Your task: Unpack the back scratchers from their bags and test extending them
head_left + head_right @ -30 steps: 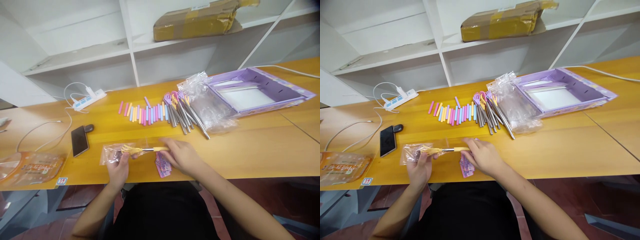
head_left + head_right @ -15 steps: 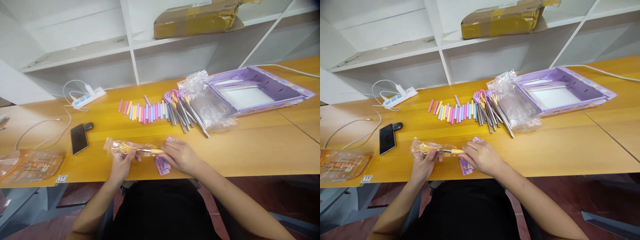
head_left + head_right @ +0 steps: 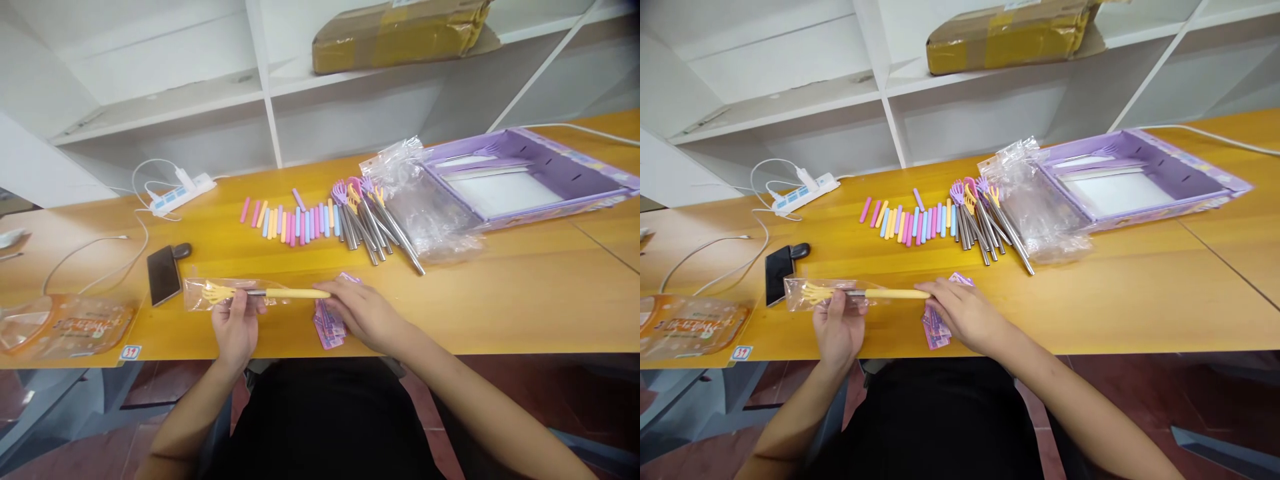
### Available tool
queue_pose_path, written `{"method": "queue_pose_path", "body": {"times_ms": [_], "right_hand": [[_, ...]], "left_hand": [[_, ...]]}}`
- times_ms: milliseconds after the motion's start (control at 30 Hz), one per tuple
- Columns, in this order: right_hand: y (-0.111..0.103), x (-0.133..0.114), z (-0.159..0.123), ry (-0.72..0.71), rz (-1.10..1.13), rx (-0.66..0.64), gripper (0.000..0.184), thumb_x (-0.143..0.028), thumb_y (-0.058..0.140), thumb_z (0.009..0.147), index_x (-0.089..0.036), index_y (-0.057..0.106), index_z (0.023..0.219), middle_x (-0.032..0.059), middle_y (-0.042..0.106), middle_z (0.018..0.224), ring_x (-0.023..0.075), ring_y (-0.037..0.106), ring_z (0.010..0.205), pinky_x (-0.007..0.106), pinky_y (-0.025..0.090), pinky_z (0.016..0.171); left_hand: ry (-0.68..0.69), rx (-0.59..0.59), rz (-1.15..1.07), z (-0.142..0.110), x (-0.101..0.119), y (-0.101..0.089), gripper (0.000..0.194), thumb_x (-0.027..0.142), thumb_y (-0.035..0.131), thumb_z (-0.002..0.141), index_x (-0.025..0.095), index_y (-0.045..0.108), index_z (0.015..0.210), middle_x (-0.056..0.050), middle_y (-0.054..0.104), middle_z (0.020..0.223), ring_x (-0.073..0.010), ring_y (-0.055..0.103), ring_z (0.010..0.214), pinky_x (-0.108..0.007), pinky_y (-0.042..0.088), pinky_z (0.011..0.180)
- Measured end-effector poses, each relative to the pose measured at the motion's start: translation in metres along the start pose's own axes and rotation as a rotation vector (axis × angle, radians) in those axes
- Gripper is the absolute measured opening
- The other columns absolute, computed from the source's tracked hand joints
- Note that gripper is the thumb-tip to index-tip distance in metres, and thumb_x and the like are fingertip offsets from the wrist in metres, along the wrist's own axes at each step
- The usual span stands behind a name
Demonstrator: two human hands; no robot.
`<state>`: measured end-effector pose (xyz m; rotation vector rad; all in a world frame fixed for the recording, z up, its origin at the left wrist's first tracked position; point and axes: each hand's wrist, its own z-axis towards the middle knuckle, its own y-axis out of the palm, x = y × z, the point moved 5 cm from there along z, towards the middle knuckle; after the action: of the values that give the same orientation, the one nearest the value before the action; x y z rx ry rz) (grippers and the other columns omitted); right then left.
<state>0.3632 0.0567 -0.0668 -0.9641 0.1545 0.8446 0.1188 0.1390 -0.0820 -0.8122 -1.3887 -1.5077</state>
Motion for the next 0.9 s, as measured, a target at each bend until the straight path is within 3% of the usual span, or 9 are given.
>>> {"method": "queue_pose_path", "body": {"times_ms": [333,467,633,767,900], "right_hand": [[-0.006,-0.014,0.004,-0.065,0.285,-0.071,0.019,-0.020,0.058,0.115,-0.019,0.066,0.132,0.0072,0.079,0.107,0.0170,0.075,0.093,0.030,0.063,0.085],[-0.007,-0.015,0.002,-0.103,0.295,-0.043,0.017,-0.022,0.060,0.115,-0.020,0.067,0.130,0.0090,0.081,0.111,0.0171,0.077,0.097,0.029,0.064,0.086],[-0.002,-0.011,0.000,-0.119,0.214,0.028,0.013,-0.027,0.063,0.114,-0.021,0.066,0.124,0.0069,0.082,0.107,0.0172,0.080,0.093,0.029,0.064,0.084],[0.002,-0.013,-0.001,-0.178,0.138,0.045,0.028,-0.033,0.066,0.113,-0.021,0.061,0.138,0.0034,0.080,0.095,0.0166,0.076,0.078,0.029,0.062,0.075],[0.006,-0.017,-0.001,-0.261,0.052,0.026,0.040,-0.029,0.069,0.111,-0.019,0.055,0.147,0.0046,0.078,0.093,0.0187,0.075,0.078,0.031,0.060,0.075]], "left_hand": [[-0.061,0.056,-0.056,0.004,-0.001,-0.002,0.044,0.050,0.102,0.076,0.015,0.076,0.081,0.001,0.074,0.069,-0.0084,0.065,0.052,-0.015,0.053,0.046],[-0.136,0.047,-0.068,0.006,-0.004,-0.002,0.045,0.051,0.103,0.074,0.015,0.078,0.083,0.000,0.075,0.071,-0.0082,0.065,0.053,-0.015,0.053,0.046],[-0.272,-0.148,0.016,0.001,-0.010,0.008,0.046,0.055,0.100,0.078,0.014,0.081,0.084,0.000,0.071,0.063,-0.0090,0.062,0.045,-0.018,0.055,0.046],[-0.339,-0.312,0.068,-0.006,-0.017,0.013,0.048,0.059,0.098,0.079,0.014,0.080,0.082,-0.002,0.070,0.061,-0.0118,0.063,0.044,-0.022,0.053,0.046],[-0.377,-0.560,0.233,-0.014,-0.022,0.017,0.052,0.063,0.087,0.090,0.014,0.080,0.074,-0.009,0.074,0.061,-0.0184,0.069,0.051,-0.028,0.057,0.054]]}}
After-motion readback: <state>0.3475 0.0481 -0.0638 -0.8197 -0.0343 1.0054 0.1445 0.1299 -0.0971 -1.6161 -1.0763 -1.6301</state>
